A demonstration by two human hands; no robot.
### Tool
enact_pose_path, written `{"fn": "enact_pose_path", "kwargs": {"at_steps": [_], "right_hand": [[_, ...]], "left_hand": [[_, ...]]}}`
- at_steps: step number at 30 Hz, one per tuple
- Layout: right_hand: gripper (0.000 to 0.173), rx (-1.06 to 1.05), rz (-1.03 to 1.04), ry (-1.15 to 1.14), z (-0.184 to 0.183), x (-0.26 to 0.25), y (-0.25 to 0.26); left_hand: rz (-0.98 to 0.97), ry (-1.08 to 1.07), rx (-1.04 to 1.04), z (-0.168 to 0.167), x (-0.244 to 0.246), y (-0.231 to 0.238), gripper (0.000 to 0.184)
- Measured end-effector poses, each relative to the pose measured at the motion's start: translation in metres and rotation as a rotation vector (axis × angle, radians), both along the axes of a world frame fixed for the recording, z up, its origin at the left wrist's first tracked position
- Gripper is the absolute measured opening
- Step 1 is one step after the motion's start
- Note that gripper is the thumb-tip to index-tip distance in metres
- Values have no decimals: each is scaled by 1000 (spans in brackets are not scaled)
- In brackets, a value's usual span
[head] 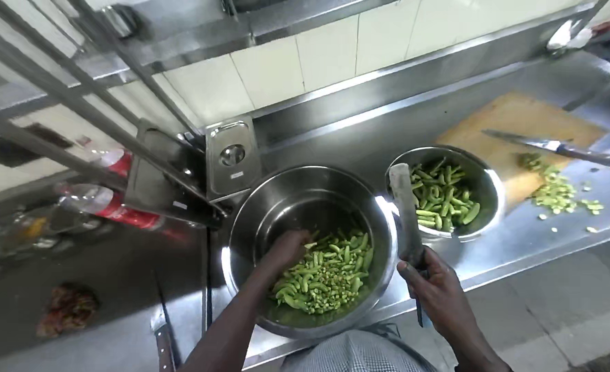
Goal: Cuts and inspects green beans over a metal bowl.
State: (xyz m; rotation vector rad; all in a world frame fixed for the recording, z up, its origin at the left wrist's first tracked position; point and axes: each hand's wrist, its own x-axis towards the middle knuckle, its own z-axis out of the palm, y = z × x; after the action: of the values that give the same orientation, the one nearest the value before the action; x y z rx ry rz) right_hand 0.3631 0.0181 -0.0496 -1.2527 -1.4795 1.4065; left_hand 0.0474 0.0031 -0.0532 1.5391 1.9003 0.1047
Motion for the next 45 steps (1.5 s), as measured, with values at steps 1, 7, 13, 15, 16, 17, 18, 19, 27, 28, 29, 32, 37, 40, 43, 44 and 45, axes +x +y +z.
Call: {"fn": "enact_pose_path", "kwargs": {"at_steps": [1, 7, 13, 15, 16, 17, 18, 19, 27, 28, 29, 32, 37, 40, 43, 44, 45], "right_hand": [[24, -9, 17, -7, -3, 4, 4], [24, 32, 266, -9, -5, -6, 18], [37, 141, 458, -42, 7, -47, 14], [35, 186, 461, -77, 13, -57, 11], [35, 211, 460, -87, 15, -62, 9], [33, 229, 459, -95, 16, -66, 6], [32, 229, 459, -107, 17, -71, 3], [31, 220, 462, -128, 19, -76, -1], [43, 321, 364, -253, 19, -115, -43], [46, 343, 318, -276, 20, -118, -47], [50, 352, 278, -303, 21, -120, -50], [36, 371, 241, -372, 22, -128, -60], [40, 367, 219, -395, 28, -148, -87], [33, 380, 171, -393, 28, -155, -93], [32, 370, 188, -390, 29, -154, -93], [32, 381, 198, -382, 28, -153, -92], [35, 400, 210, -371, 27, -151, -90]], "left_hand": [[63, -109, 93, 12, 7, -10, 22], [293, -522, 420, 32, 56, -54, 20], [225, -499, 617, 43, 78, -71, 18], [207, -463, 616, 45, 77, -73, 17], [199, -471, 621, 45, 75, -74, 16], [192, -481, 627, 45, 71, -76, 15], [185, -489, 632, 44, 67, -77, 14], [179, -491, 639, 44, 62, -79, 13], [393, -737, 699, 28, 21, -97, 18], [477, -897, 639, 29, 14, -99, 21], [546, -1078, 580, 29, 5, -101, 23], [686, -1535, 375, 25, -16, -107, 19], [686, -1735, 151, 18, -23, -109, 15], [641, -1742, 102, 20, -22, -110, 12], [657, -1757, 89, 27, -16, -110, 14], [669, -1763, 89, 31, -13, -109, 15], [686, -1765, 99, 33, -8, -110, 17]]}}
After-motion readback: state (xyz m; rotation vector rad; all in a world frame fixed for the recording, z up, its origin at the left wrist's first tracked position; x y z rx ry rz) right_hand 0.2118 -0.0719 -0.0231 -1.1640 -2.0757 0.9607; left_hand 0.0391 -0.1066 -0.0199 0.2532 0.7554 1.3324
